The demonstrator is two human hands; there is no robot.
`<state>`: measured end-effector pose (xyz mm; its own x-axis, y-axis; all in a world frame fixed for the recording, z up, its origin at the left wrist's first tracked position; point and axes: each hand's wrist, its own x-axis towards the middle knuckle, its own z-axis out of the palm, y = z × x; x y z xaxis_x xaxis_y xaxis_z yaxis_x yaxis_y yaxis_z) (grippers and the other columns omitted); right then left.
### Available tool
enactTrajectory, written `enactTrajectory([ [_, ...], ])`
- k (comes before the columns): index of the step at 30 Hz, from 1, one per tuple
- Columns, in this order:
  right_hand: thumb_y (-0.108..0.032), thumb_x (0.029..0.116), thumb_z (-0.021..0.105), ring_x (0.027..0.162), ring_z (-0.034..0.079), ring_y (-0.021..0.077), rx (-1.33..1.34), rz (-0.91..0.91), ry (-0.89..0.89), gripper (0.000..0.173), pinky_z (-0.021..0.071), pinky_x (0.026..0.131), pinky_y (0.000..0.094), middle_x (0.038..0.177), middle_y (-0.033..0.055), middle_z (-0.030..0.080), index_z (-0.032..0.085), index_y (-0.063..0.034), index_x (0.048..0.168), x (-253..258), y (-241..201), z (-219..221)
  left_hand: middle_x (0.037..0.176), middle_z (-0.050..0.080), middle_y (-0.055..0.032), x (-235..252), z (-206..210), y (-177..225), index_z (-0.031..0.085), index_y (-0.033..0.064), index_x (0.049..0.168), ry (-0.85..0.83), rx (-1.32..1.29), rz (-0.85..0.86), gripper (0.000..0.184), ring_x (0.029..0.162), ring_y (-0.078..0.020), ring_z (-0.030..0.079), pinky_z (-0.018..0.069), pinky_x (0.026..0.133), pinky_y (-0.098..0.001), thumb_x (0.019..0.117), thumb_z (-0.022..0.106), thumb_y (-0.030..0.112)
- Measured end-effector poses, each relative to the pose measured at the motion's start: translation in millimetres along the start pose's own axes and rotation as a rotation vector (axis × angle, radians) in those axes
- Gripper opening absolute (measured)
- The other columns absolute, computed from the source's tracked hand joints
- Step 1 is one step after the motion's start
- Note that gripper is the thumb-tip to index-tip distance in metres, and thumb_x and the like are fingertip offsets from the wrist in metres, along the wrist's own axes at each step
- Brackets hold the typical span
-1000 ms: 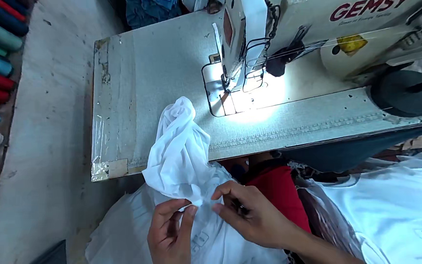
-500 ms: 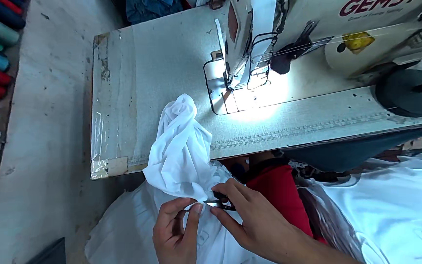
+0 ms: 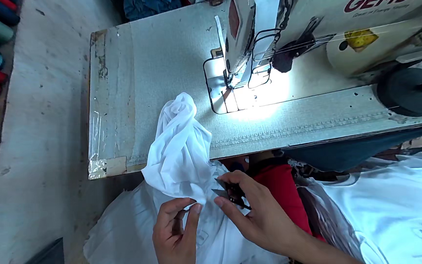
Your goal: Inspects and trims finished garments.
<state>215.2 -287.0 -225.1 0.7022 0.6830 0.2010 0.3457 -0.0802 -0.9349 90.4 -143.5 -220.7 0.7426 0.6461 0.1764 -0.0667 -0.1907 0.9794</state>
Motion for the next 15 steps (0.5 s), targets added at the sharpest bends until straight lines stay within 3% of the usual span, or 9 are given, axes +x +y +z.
enactTrajectory([
  [4,-0.023,0.1007,0.067,0.070,0.054,-0.0003,0.225,0.045,-0.125,0.023,0.0450,0.060,0.0127,0.088,0.0020,0.064,0.068,-0.0026,0.110,3,6,7,0.103,0.074,0.0048,0,1,1,0.067,0.0176,0.115,-0.021,-0.025,0.000,0.024,0.088,-0.0071,0.072,0.0614,0.082,-0.0233,0.0932,0.073,0.009],
  [7,-0.013,0.1017,0.062,0.073,0.057,0.0012,0.253,-0.038,-0.123,0.013,0.0477,0.064,0.0132,0.085,0.0035,0.064,0.067,-0.0007,0.102,6,12,8,0.103,0.074,0.0070,1,-4,0,0.068,0.0196,0.114,0.007,0.018,0.011,0.023,0.088,-0.0058,0.071,0.0611,0.081,-0.0220,0.0935,0.074,0.011],
  [12,-0.019,0.1012,0.059,0.074,0.061,0.0063,-0.208,-0.114,-0.176,0.014,0.0531,0.065,0.0184,0.087,0.0040,0.065,0.067,-0.0073,0.103,-24,38,-41,0.105,0.074,0.0111,10,-42,0,0.067,0.0238,0.115,0.101,0.081,0.040,0.024,0.089,-0.0038,0.071,0.0613,0.079,-0.0208,0.0945,0.072,0.013],
  [15,-0.023,0.0946,0.060,0.069,0.066,0.0151,-0.558,-0.028,-0.227,0.014,0.0578,0.058,0.0327,0.087,0.0045,0.068,0.068,-0.0117,0.098,-70,74,-84,0.106,0.074,0.0115,16,-68,-2,0.065,0.0240,0.115,0.159,0.097,0.057,0.023,0.088,-0.0036,0.071,0.0611,0.079,-0.0212,0.0952,0.072,0.014],
])
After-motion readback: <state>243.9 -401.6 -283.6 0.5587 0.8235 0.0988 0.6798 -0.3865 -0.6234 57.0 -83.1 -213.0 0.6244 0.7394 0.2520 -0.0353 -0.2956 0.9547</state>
